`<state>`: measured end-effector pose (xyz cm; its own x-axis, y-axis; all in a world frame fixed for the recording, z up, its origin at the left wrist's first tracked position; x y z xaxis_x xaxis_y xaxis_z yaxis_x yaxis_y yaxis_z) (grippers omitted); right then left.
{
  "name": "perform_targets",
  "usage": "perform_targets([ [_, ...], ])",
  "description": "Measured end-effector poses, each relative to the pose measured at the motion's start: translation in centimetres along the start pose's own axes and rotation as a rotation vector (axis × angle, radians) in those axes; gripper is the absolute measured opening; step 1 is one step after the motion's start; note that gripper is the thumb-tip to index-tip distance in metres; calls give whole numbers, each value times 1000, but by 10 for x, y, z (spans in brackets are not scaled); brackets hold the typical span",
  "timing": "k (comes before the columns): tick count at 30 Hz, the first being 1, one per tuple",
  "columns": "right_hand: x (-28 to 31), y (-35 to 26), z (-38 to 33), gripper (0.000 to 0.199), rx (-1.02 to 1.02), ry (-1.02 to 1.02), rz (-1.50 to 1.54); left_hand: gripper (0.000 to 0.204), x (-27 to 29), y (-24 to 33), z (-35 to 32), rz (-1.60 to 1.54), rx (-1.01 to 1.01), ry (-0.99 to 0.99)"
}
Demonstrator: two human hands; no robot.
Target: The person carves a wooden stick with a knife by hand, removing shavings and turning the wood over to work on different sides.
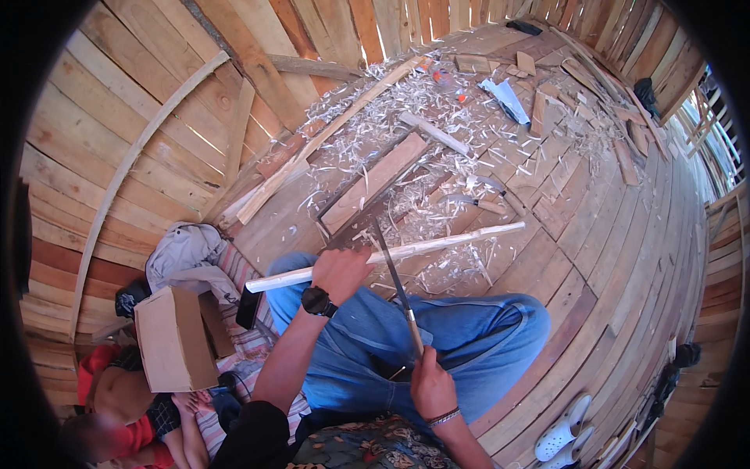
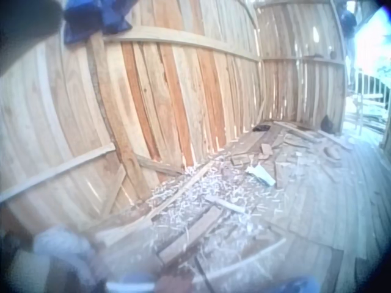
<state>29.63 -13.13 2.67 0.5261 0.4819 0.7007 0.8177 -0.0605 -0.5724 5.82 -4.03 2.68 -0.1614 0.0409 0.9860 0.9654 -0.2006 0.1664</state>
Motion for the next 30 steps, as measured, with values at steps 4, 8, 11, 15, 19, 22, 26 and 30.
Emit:
perform_targets([
  [4,-1,-2,0,25,20,-9,15,26,-3,-1,0,8,-7,-11],
  [8,-13,-2,24,26,32,-55,14,25,-4,2,1,12,-4,-7],
  [11,-8,-8,25,26,5,-82,34,25,-3,2,-1,-4,-19,4],
  [15,11,-16,4,25,35,-10,71,25,-4,1,0,16,-10,11],
  [19,21,-19,-4,25,19,-32,91,26,-3,0,-1,26,-21,16],
  [22,12,0,-8,25,-14,-66,21,27,-1,1,2,19,-25,15],
  [26,-7,2,12,23,1,-76,35,28,-11,1,2,20,-20,-32],
  [30,-11,-27,55,19,51,-16,-16,28,-10,5,0,31,-27,-11],
])
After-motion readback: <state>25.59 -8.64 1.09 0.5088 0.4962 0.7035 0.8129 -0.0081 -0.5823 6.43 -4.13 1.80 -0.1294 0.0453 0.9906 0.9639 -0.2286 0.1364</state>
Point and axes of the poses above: each hand's wrist, its own z-axis towards the middle knuckle, its own x-axis out of the back of the hand, y = z × x, the point moved 7 cm from there along z, towards the middle knuckle, and after that the axes turned 14 degrees about -x, right-handed, at the moved point
